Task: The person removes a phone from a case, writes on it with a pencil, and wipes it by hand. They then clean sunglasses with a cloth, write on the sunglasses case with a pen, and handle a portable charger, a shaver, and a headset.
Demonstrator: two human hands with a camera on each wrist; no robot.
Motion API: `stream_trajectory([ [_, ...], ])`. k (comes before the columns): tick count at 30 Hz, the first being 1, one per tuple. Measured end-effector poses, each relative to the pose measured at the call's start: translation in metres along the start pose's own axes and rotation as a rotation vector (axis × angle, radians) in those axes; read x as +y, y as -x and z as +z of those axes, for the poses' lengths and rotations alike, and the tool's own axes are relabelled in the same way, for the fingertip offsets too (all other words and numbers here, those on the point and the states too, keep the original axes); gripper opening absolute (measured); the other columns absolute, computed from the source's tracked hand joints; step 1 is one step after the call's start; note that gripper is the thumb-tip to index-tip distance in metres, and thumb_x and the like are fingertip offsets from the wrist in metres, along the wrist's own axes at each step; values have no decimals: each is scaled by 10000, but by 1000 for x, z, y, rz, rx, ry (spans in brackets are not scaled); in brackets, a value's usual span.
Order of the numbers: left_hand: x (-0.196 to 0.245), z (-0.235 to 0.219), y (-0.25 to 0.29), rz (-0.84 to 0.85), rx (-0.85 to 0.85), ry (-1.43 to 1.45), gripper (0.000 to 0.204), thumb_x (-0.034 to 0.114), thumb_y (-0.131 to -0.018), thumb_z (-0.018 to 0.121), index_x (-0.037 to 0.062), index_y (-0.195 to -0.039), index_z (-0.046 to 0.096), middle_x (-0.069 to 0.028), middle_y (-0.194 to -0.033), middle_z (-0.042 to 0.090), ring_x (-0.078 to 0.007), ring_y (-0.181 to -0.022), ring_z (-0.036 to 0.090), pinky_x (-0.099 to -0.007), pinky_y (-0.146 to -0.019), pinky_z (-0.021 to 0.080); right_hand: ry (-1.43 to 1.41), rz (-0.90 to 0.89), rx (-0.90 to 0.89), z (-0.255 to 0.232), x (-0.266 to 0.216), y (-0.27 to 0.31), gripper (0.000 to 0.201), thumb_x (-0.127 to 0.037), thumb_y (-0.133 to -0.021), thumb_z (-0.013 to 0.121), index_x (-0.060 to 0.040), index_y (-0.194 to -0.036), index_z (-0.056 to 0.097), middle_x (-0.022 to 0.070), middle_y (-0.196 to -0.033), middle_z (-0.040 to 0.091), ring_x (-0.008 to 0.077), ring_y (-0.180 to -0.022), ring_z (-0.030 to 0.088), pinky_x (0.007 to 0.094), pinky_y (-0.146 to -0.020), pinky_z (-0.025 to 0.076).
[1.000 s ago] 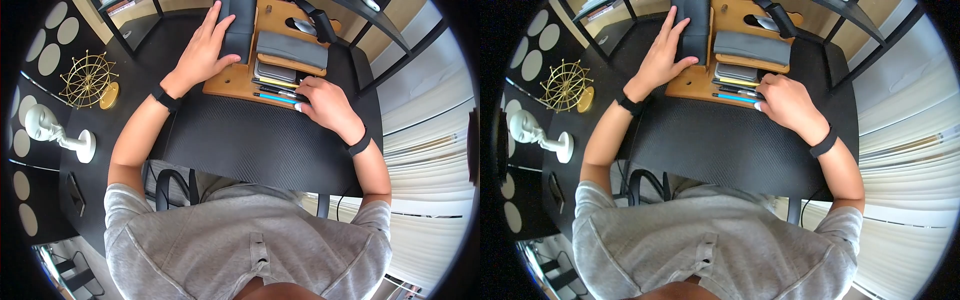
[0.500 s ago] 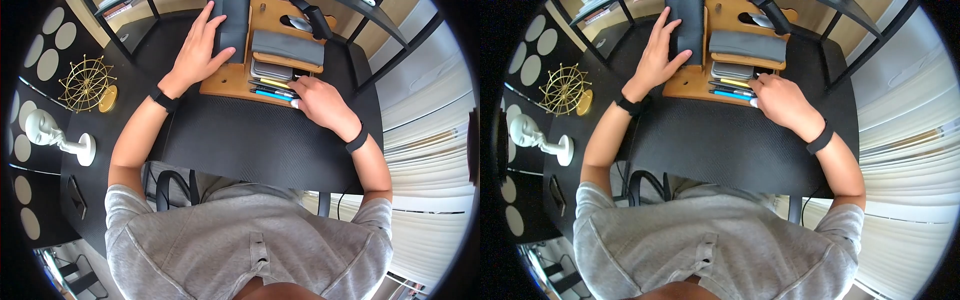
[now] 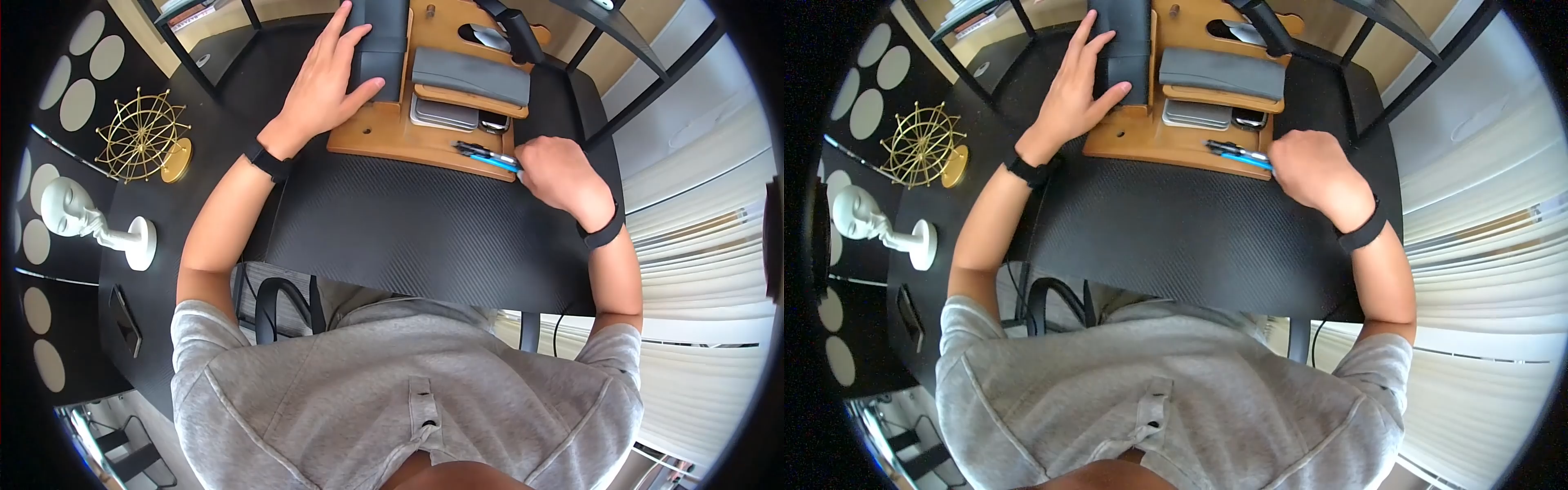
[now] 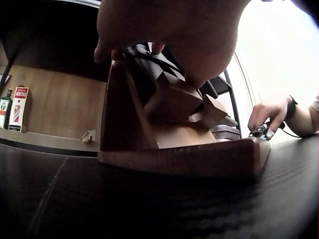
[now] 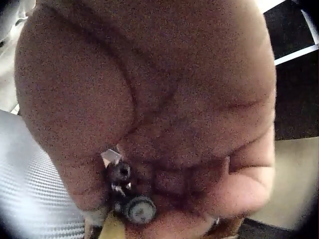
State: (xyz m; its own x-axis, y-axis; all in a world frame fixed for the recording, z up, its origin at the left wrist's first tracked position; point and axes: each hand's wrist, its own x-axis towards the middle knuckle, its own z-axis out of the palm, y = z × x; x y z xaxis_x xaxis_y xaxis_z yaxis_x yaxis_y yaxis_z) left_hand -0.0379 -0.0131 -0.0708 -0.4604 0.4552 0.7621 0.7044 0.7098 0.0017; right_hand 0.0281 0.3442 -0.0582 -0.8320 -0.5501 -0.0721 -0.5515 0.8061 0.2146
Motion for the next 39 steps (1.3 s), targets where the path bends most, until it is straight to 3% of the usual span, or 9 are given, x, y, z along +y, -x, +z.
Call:
stream_trajectory([
  [6, -2, 0, 1, 6, -16, -4, 716, 274, -915, 770, 50, -1500, 423, -253, -1672, 220, -475, -1468, 372, -492, -1160, 409, -20, 245, -137, -3, 37, 3, 172, -108, -732, 765, 19, -846, 743, 226, -852, 715, 414, -866, 703, 470, -772, 579],
  [10, -1, 0, 2, -5, -41, -35, 726, 273, -917, 767, 46, -1508, 411, -256, -1677, 204, -481, -1472, 362, -493, -1167, 399, -70, 267, -110, 8, 61, 0, 228, -118, -660, 773, 53, -803, 726, 251, -833, 705, 436, -840, 699, 476, -745, 576],
  [13, -8, 4, 5, -21, -45, -30, 731, 276, -920, 764, 49, -1515, 403, -255, -1679, 196, -479, -1477, 357, -495, -1171, 394, -81, 358, -183, -4, 58, -1, 260, -155, -727, 770, 53, -881, 743, 271, -948, 720, 444, -960, 702, 478, -833, 589],
  [17, -8, 5, 5, -25, -52, -24, 734, 279, -922, 764, 54, -1518, 400, -251, -1681, 192, -473, -1482, 352, -498, -1172, 393, -257, 452, -303, -3, 58, -11, 288, -186, -815, 716, 100, -849, 714, 257, -780, 720, 390, -713, 741, 442, -703, 615],
  [21, -7, 4, 4, -28, -56, -22, 733, 276, -921, 765, 57, -1519, 401, -247, -1683, 193, -468, -1485, 351, -498, -1174, 393, -293, 470, -288, -5, 52, -11, 285, -180, -862, 674, 97, -801, 709, 217, -702, 713, 325, -620, 737, 416, -649, 611],
  [28, -7, 3, 4, -26, -58, -25, 732, 277, -920, 764, 57, -1517, 402, -247, -1682, 195, -468, -1487, 348, -497, -1172, 395, -212, 420, -259, -10, 75, 0, 283, -179, -894, 666, 76, -772, 692, 159, -638, 704, 288, -590, 730, 405, -611, 591],
  [32, -8, 3, 4, -24, -60, -31, 730, 280, -922, 761, 52, -1516, 402, -254, -1681, 191, -468, -1490, 344, -496, -1176, 392, -339, 499, -200, -9, 81, 4, 307, -129, -936, 637, 82, -714, 654, 137, -594, 686, 242, -517, 699, 366, -541, 571],
  [35, -7, 4, 4, -22, -63, -39, 725, 282, -926, 756, 48, -1514, 403, -259, -1681, 186, -469, -1490, 343, -499, -1179, 388, -348, 479, -228, -6, 74, 1, 349, -155, -958, 633, 81, -701, 651, 136, -590, 683, 240, -510, 695, 361, -533, 567],
  [39, -6, 3, 4, -29, -70, -32, 722, 287, -927, 755, 47, -1511, 406, -258, -1683, 180, -471, -1488, 346, -503, -1175, 393, -266, 495, -263, -11, 63, -4, 447, -333, -923, 712, 63, -716, 682, 146, -613, 683, 299, -594, 712, 417, -635, 574],
])
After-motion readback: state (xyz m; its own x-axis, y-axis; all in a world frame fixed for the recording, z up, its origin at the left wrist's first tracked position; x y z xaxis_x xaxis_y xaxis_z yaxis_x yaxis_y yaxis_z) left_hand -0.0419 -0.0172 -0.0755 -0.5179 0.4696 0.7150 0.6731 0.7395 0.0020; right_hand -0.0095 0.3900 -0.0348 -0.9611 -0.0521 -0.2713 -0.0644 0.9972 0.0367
